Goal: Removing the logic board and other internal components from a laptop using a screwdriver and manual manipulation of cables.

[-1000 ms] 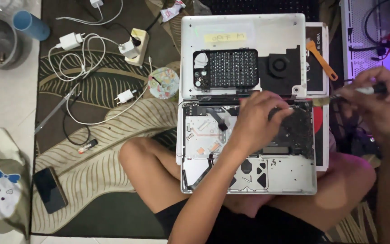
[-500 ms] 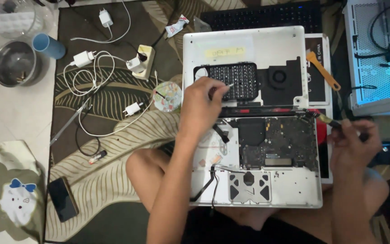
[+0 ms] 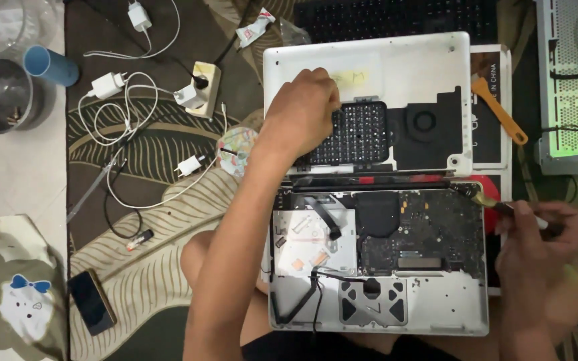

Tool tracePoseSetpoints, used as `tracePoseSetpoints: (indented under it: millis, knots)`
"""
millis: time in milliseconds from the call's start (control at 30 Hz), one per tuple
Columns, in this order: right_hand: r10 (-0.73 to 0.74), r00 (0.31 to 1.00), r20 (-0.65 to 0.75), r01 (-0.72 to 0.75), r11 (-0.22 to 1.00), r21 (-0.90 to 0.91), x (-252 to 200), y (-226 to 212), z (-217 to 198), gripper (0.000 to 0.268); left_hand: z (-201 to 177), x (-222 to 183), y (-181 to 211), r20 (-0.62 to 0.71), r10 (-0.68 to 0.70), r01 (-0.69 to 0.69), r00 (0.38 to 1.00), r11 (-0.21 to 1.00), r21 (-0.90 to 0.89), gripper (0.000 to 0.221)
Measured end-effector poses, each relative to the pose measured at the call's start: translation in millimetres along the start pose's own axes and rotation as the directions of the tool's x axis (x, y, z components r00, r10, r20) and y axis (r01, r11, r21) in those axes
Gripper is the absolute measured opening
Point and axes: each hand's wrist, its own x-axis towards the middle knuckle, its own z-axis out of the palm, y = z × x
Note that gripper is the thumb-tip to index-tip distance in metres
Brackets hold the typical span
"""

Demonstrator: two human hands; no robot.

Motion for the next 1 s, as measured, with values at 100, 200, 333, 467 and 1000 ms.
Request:
tracePoseSetpoints:
  millis: [100, 200, 333, 467, 1000]
  knots:
    - [-0.004, 1.0, 0.018, 0.005, 1.0, -0.019, -0.9, 9.8, -12.4, 0.021, 10.4, 1.0, -0.3, 0.072, -0.028, 0.027, 0.997, 0.999, 0.018, 0.013]
    - [-0.036, 0.999, -0.001, 0.036, 0.999, -0.019, 9.6, 25.4, -17.9, 0.023, 12.7, 13.6, -3.1, -0.009, 0.145, -0.142, 0.989, 0.979, 0.144, 0.004]
    - [-0.091, 0.996, -0.003, 0.091, 0.996, 0.004, 9.8, 27.2, -14.0, 0.024, 11.7, 19.0, 4.4, 0.17, -0.007, -0.047, 0.985, 0.949, 0.31, 0.018]
    - [-0.105, 0.994, 0.032, 0.105, 0.994, 0.017, 10.5, 25.8, -12.7, 0.023, 19.4, 22.1, 5.5, 0.2, -0.012, -0.055, 0.98, 0.944, 0.325, 0.024]
    - [-0.13, 0.99, 0.05, 0.131, 0.991, -0.009, 11.7, 24.2, -8.6, 0.025, 22.9, 11.8, 16.3, 0.166, -0.005, -0.058, 0.986, 0.924, 0.378, 0.023]
